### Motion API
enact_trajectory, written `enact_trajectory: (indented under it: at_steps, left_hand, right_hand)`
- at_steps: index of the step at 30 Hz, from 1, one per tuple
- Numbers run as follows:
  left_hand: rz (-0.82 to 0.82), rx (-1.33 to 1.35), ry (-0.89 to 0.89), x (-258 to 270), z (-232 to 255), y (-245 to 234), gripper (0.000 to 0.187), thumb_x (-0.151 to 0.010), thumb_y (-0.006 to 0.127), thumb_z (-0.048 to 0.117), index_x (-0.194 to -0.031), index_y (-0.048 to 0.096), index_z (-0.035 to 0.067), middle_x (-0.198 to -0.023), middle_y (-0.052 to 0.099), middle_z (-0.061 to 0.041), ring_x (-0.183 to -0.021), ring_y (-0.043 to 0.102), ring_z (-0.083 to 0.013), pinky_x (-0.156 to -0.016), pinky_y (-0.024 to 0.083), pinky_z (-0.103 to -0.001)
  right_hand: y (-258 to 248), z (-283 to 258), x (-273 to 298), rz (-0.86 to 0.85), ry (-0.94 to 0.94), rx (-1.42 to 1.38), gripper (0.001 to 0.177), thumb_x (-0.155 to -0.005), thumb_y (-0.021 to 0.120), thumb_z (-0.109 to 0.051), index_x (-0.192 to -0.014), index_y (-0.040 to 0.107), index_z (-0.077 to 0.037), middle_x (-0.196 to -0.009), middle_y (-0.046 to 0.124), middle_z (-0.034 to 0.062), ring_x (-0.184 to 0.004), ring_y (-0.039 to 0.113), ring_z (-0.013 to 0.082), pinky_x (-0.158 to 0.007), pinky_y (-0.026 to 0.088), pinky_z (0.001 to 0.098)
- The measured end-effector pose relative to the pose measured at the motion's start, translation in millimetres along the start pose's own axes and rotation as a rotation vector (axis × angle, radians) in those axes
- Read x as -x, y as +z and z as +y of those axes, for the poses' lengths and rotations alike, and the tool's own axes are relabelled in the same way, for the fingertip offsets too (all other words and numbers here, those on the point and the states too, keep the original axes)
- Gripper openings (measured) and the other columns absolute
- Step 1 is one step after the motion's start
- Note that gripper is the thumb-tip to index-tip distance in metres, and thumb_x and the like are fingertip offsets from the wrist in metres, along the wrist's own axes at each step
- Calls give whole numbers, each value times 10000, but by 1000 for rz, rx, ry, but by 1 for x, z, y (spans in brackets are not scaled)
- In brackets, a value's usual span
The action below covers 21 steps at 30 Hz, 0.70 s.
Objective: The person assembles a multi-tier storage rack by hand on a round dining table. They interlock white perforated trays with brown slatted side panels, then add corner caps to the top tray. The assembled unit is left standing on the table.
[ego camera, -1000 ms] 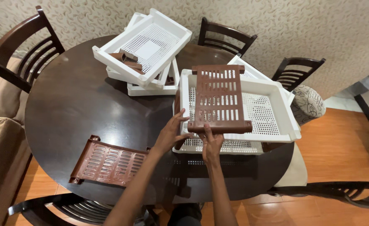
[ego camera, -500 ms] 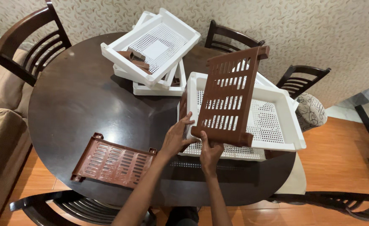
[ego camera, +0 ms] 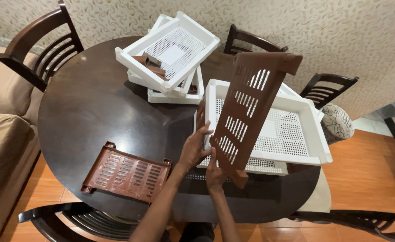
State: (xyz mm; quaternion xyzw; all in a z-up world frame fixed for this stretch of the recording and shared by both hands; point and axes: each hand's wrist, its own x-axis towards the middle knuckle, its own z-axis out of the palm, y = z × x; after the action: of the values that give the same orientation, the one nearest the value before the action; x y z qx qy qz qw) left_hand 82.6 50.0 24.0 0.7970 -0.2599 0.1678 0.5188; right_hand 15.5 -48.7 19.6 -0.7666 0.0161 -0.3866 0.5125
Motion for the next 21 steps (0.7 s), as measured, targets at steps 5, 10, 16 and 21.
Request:
enact_trajectory:
  at_steps: [5, 10, 16, 21]
  left_hand:
    - [-52, 83, -102, 5, -5, 5, 1102, -742, 882, 312, -1616, 226, 168, -1411, 602, -28, -1310, 579, -261, -1157, 392, -501]
    - [-21, 29, -59, 4, -9, 11, 1001, -807, 824, 340, -1609, 248, 175, -1461, 580, -39, -1315, 570, -248, -1159, 394, -493]
    - [-76, 30, -121, 3, -4, 3, 1007, -801, 835, 390, -1600, 262, 168, -1443, 583, -31, -1375, 533, -217, -1196, 338, -510]
    - [-49, 26, -89, 2, -3, 3, 1011, -746, 858, 357, -1565, 303, 147, -1454, 573, -41, -1366, 527, -223, -1169, 328, -527]
  right_hand:
    - [1, -3, -8, 20, 122, -34, 234, -994, 672, -94, -1162, 679, 69, -1133, 749, 153, -1011, 752, 220, -863, 626, 350]
    - [-3, -9, -14, -13, -200, 391, 237, -947, 725, -91, -1114, 729, 77, -1075, 750, 189, -985, 716, 260, -851, 550, 411]
    - [-7, -20, -28, -50, 286, 86, 244, -962, 714, -147, -1064, 724, 74, -958, 800, 171, -862, 773, 190, -767, 596, 332]
    - [-8, -27, -39, -109, 242, 76, 263, -956, 714, -140, -1079, 687, 92, -943, 787, 175, -863, 774, 191, -750, 600, 330]
